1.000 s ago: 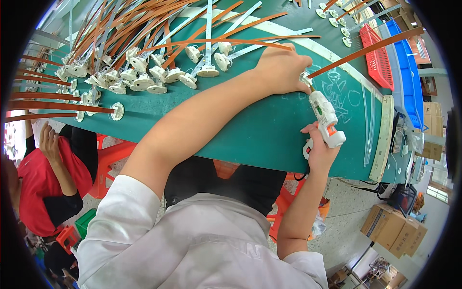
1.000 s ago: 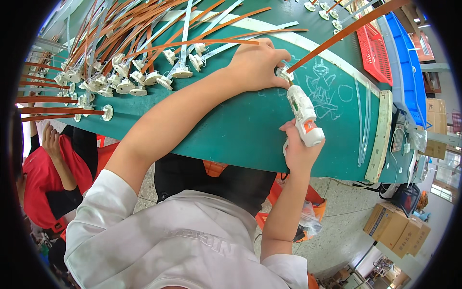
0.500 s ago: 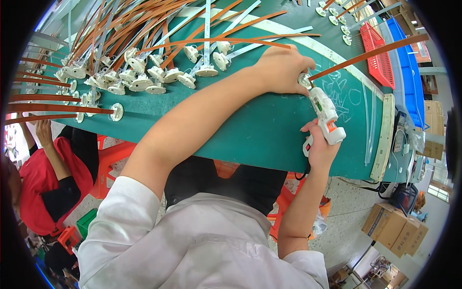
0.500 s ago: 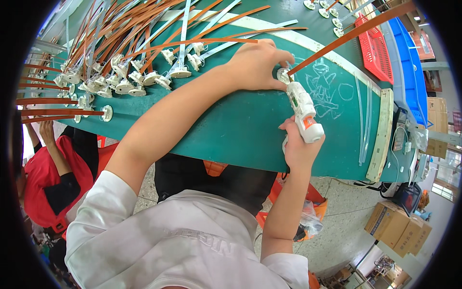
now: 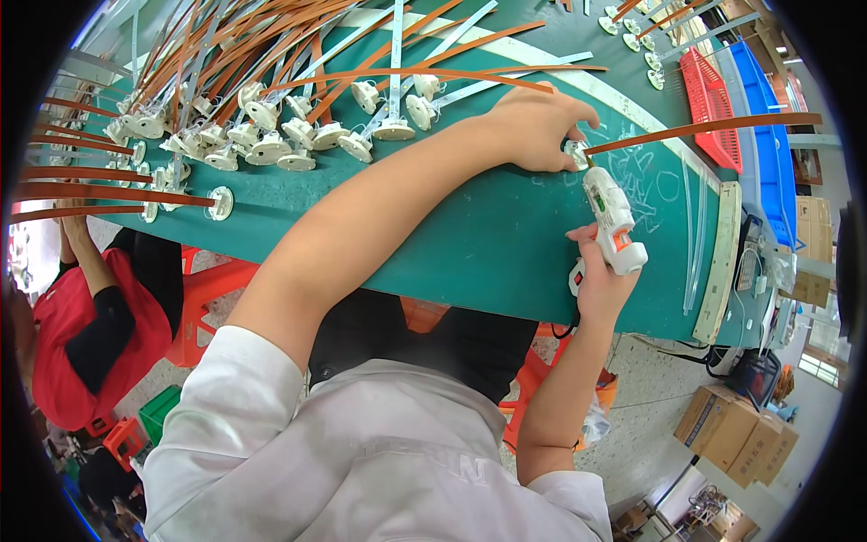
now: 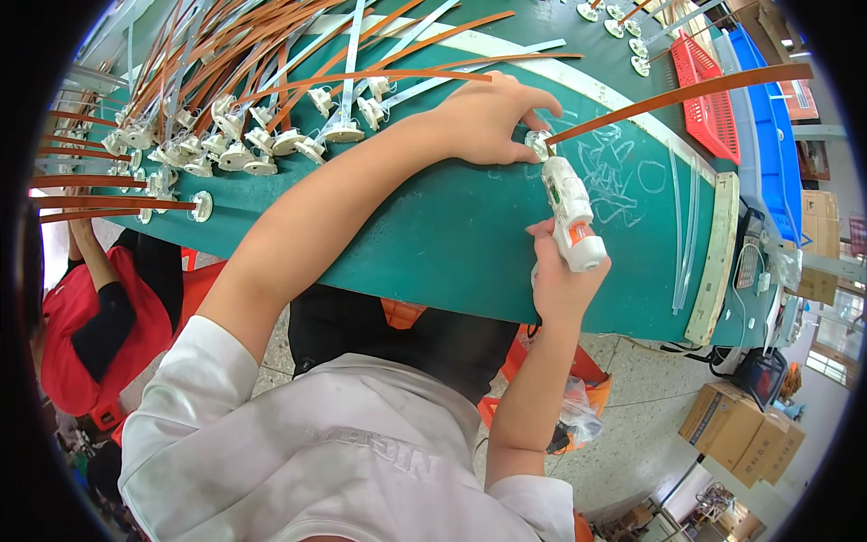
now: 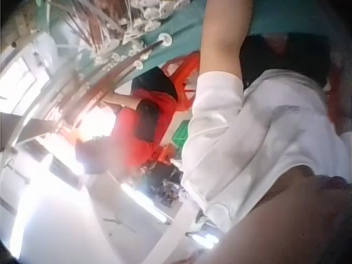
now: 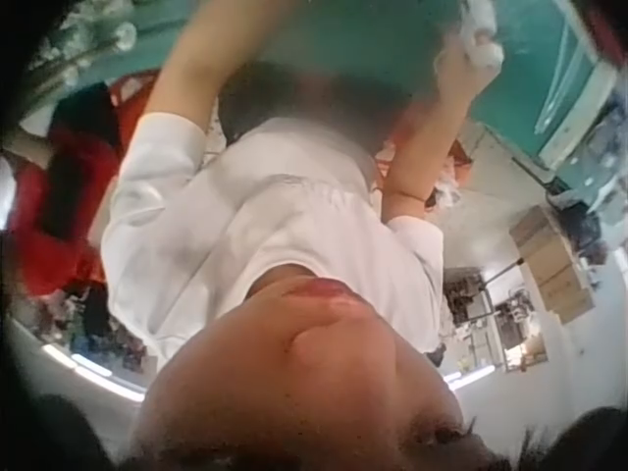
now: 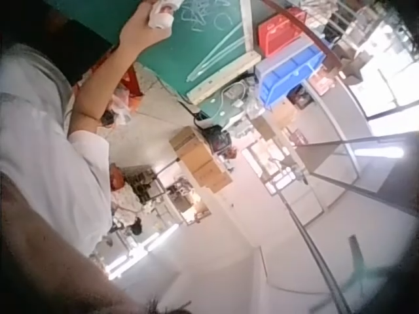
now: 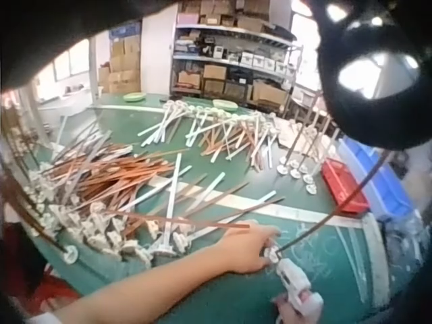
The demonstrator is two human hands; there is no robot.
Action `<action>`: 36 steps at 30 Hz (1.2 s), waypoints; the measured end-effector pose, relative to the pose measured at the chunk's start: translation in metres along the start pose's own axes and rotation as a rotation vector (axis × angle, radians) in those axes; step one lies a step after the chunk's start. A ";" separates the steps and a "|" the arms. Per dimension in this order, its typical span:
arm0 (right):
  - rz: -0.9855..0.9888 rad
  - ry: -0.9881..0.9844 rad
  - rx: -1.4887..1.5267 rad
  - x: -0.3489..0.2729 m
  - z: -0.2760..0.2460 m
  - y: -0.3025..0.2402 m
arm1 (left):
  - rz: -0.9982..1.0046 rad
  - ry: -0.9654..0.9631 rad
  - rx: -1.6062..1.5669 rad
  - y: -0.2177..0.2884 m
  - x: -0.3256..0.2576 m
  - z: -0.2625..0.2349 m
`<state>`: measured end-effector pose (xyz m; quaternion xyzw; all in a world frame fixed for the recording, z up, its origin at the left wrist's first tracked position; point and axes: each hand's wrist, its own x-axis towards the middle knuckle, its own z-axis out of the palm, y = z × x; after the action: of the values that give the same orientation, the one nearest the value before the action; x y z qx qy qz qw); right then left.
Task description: Assembling small plastic and wooden components using a hot glue gun at a workstation.
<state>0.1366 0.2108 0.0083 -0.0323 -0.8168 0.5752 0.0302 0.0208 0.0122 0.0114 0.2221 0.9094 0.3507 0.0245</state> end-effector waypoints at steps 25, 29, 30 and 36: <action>-0.108 0.037 -0.120 -0.011 -0.002 0.007 | -0.055 0.012 -0.001 0.003 0.001 0.004; -0.131 0.050 -0.068 -0.010 0.000 0.007 | -0.061 0.006 0.000 0.002 0.000 0.003; -0.130 0.043 -0.091 -0.010 0.000 0.006 | -0.057 0.011 0.006 0.002 0.000 0.003; -0.157 0.033 -0.107 -0.009 0.000 0.008 | -0.053 0.011 0.005 0.001 0.000 0.003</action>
<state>0.1455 0.2124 0.0008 0.0207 -0.8458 0.5259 0.0868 0.0217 0.0147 0.0096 0.1959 0.9160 0.3490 0.0283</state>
